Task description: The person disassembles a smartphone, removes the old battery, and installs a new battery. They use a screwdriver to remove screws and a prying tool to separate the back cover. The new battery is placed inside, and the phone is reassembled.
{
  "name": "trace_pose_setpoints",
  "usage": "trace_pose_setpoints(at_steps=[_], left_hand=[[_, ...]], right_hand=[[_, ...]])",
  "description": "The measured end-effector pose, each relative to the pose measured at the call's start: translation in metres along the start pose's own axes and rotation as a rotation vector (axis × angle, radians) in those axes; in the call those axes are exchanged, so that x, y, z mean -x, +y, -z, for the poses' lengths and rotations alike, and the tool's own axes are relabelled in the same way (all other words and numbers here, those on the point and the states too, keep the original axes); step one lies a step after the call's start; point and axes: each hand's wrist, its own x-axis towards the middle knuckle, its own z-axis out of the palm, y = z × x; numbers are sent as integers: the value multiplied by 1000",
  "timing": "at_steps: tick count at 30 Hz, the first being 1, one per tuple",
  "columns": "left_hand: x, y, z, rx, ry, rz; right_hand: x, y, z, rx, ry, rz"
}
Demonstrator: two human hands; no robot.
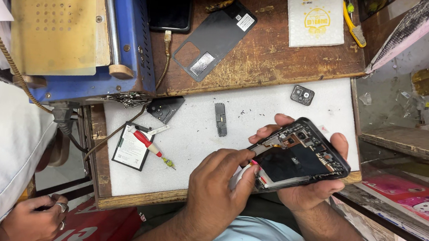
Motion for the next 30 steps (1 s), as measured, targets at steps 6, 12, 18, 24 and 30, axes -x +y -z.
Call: trace_pose_setpoints(at_steps=[6,12,18,24,30], left_hand=[[1,-5,-6,42,24,-7],[0,-7,-6,181,-30,85],[0,-6,-11,68,60,-23],[-2,-10,-11,-28,44,-34],[-5,-15,-11,49,-49,62]], right_hand=[[2,-14,6,-68,-31,-226],[8,-12,9,-118,9,-273],[8,-10,11,-93,-17,-250],[9,-7,11,-6,14,-236],[11,-4,16,-16,-14,-216]])
